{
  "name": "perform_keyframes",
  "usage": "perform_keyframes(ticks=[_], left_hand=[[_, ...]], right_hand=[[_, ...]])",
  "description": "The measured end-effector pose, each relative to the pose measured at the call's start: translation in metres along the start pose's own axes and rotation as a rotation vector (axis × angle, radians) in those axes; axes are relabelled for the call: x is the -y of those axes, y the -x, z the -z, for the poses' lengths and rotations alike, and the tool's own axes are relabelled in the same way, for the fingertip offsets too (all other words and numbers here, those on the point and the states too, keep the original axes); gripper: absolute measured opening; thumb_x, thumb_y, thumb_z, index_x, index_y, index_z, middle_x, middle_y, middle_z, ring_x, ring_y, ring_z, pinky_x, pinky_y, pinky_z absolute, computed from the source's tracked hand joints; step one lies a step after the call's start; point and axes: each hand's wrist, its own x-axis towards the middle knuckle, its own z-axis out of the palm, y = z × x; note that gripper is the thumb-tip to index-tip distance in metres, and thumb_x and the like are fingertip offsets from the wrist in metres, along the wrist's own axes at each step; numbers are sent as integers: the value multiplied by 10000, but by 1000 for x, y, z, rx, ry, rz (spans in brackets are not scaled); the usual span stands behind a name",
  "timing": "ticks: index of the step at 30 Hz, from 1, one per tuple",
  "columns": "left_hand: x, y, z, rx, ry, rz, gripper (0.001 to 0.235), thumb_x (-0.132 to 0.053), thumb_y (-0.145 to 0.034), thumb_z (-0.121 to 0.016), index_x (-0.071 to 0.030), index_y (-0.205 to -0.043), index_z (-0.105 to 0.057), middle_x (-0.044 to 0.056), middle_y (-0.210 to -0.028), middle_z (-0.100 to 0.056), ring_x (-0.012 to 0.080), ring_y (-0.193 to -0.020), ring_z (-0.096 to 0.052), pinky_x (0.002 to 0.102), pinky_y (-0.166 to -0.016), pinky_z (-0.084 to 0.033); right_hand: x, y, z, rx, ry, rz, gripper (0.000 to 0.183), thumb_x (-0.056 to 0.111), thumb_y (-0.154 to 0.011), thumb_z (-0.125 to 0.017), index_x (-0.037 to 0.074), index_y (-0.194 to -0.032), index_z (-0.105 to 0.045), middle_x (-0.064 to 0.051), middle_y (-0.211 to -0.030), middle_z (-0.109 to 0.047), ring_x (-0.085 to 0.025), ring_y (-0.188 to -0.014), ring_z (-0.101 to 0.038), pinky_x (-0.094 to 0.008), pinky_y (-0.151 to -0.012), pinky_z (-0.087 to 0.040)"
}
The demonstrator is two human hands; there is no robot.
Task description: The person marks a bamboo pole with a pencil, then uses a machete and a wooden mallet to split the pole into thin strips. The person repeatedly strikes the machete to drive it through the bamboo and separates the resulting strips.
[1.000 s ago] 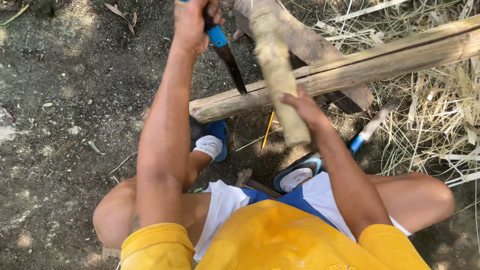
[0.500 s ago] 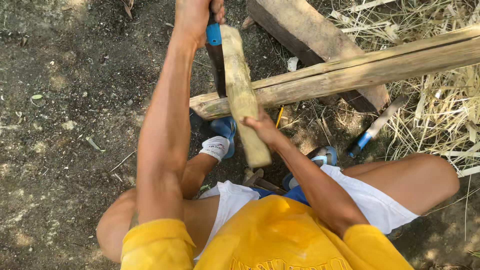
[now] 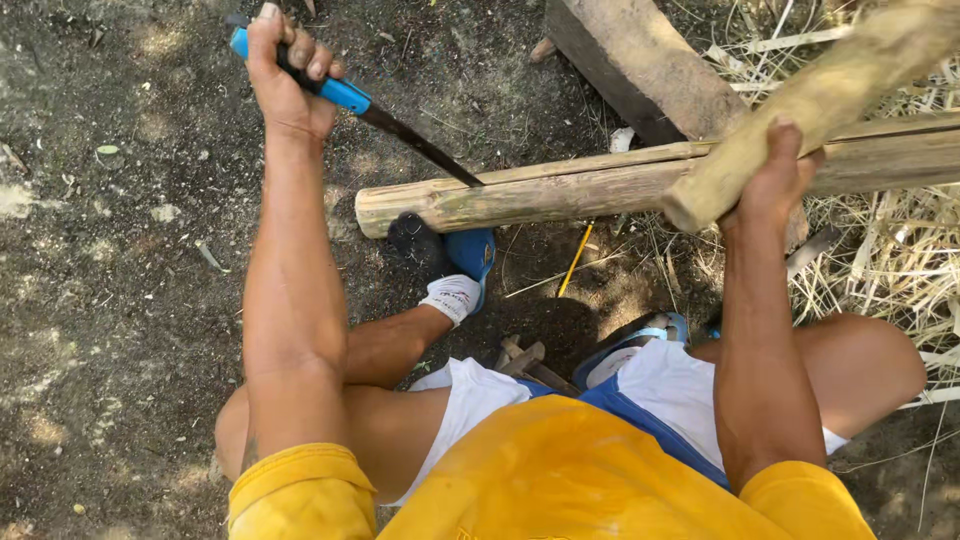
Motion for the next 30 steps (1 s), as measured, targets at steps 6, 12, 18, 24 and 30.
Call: perform_keyframes(ticks=[6,12,18,24,30], left_hand=[[31,-8,-47,57,-326,-112,296,-232,-949,-685,-101,-758,-501,17,-625,-489,174,-546,-513,386,-567,-484],[1,12,-48,56,-334,-89,266,-224,-951,-689,-107,-780,-521,4,-620,-496,160,-547,-528,385,-575,-512],[-18,7,15,-80,-118,-114,271,-240,-940,-683,-113,-764,-521,6,-607,-466,163,-540,-500,393,-571,-495],[14,-1,-24,59,-371,-154,304,-249,-990,-655,-101,-762,-519,14,-613,-492,160,-543,-522,368,-568,-496],[0,18,-42,109,-406,-145,254,-209,-942,-704,-96,-791,-535,13,-603,-491,157,-519,-506,367,-550,-484]], right_hand=[[-121,172,-180,568,509,-377,685,293,-929,-657,-10,-1449,-331,-222,-1141,-673,-315,-916,-730,-451,-798,-646],[-62,134,-139,561,405,-455,628,223,-890,-613,84,-1445,-354,-167,-1043,-707,-242,-781,-735,-367,-661,-666],[-29,81,-63,15,10,-70,772,189,-997,-624,87,-1586,-136,-290,-1365,-545,-335,-1072,-725,-449,-870,-688],[-143,204,-171,649,682,-109,666,248,-911,-728,22,-1463,-432,-221,-1300,-603,-318,-1199,-579,-477,-1014,-497],[-100,160,-150,542,201,-530,589,248,-938,-673,16,-1429,-443,-195,-1000,-672,-268,-728,-696,-405,-596,-618]])
